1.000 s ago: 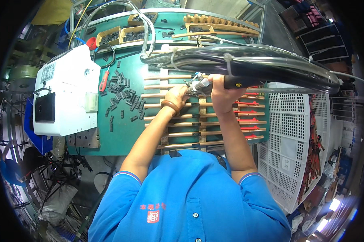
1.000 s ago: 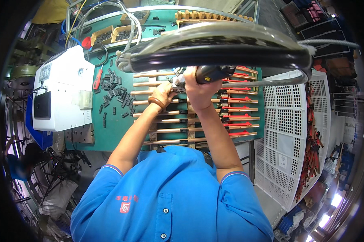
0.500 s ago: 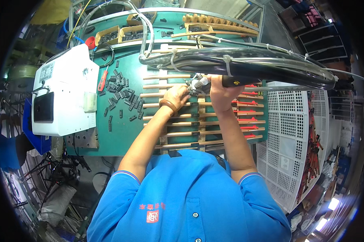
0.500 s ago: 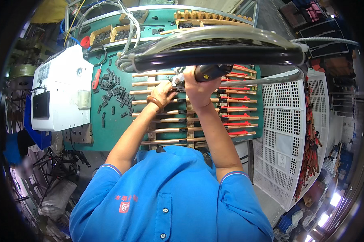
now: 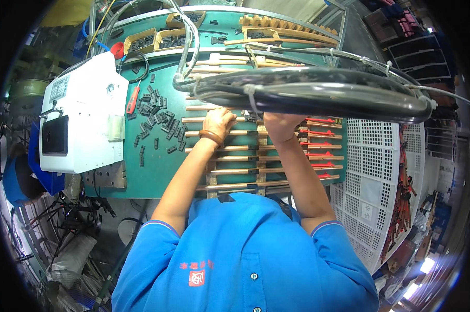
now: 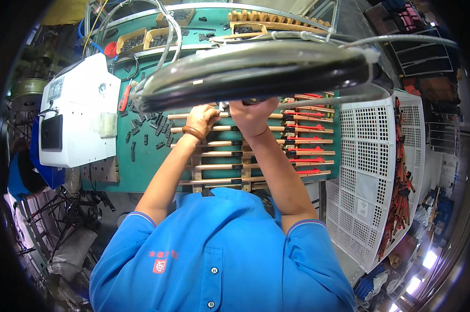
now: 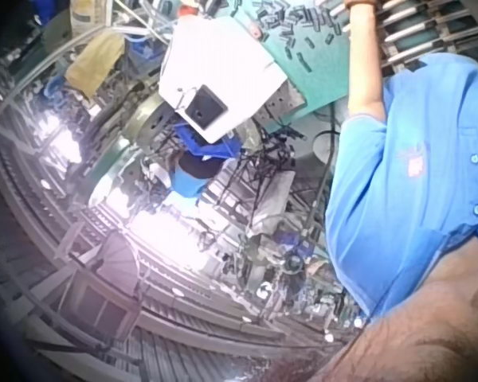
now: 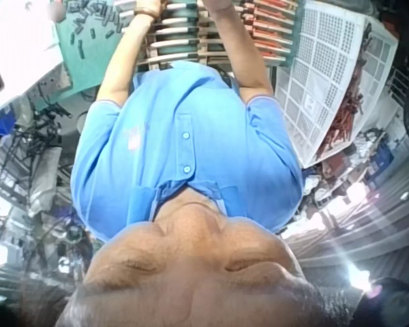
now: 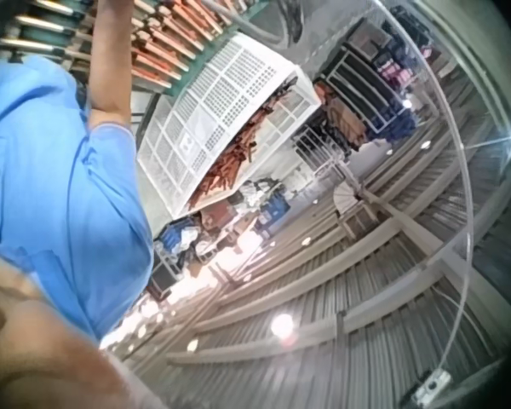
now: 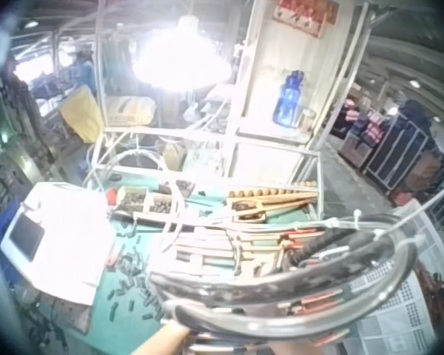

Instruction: The person uses a handheld tool to attach small black components to the ends of wooden dowels arranged on a green workbench. After completing the attachments, the person gathers the dowels and places them into a white plastic basket.

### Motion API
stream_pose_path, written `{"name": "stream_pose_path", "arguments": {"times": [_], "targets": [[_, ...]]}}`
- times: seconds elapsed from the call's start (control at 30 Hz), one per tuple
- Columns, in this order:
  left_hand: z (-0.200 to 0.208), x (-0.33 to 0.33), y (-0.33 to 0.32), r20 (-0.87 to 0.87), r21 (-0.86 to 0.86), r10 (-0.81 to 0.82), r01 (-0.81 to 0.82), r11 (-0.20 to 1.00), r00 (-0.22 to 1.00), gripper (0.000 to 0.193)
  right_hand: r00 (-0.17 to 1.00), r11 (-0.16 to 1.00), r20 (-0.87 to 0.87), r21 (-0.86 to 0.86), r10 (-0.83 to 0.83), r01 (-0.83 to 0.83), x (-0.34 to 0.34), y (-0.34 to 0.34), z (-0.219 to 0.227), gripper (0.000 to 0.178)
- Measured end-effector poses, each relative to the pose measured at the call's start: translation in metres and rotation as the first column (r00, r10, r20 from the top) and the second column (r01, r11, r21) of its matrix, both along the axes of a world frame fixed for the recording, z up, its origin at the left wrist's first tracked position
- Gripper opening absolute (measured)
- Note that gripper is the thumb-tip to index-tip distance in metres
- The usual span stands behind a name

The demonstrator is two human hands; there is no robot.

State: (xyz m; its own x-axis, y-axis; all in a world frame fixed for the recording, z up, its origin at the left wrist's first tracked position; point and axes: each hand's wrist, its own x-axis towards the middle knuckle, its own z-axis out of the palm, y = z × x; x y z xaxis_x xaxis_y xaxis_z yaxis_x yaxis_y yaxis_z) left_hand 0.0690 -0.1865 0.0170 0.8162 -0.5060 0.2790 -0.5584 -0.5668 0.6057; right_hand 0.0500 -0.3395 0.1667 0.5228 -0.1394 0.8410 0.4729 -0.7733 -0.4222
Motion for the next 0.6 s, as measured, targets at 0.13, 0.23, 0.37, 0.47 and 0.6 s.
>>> {"name": "stream_pose_path", "arguments": {"times": [0.13,0.23,0.37,0.47,0.6], "targets": [[0.0,0.001,-0.004,0.175,0.057,0.098,-0.109,0.992,0.98,0.036,0.994,0.979,0.064,-0.179,-0.086,0.096,0.0,-0.001,-0.026,0.033],[-0.005,0.004,0.0,0.149,-0.136,-0.022,0.042,0.99,0.989,0.016,0.977,0.929,0.042,0.304,0.211,-0.213,0.008,0.013,0.014,0.03],[-0.005,0.009,-0.001,0.114,-0.074,-0.066,0.075,0.994,0.991,0.015,0.957,0.739,0.004,0.635,0.291,-0.227,0.007,0.016,0.024,0.021],[-0.005,0.009,0.001,0.05,0.017,-0.006,0.006,1.0,0.999,0.02,0.965,0.92,-0.164,-0.367,-0.206,0.134,-0.005,0.011,0.001,0.024],[-0.015,0.012,-0.004,-0.046,0.112,-0.062,0.067,0.991,0.997,0.033,0.347,-0.979,0.938,-0.075,-0.005,0.188,-0.028,-0.003,-0.006,0.012]]}}
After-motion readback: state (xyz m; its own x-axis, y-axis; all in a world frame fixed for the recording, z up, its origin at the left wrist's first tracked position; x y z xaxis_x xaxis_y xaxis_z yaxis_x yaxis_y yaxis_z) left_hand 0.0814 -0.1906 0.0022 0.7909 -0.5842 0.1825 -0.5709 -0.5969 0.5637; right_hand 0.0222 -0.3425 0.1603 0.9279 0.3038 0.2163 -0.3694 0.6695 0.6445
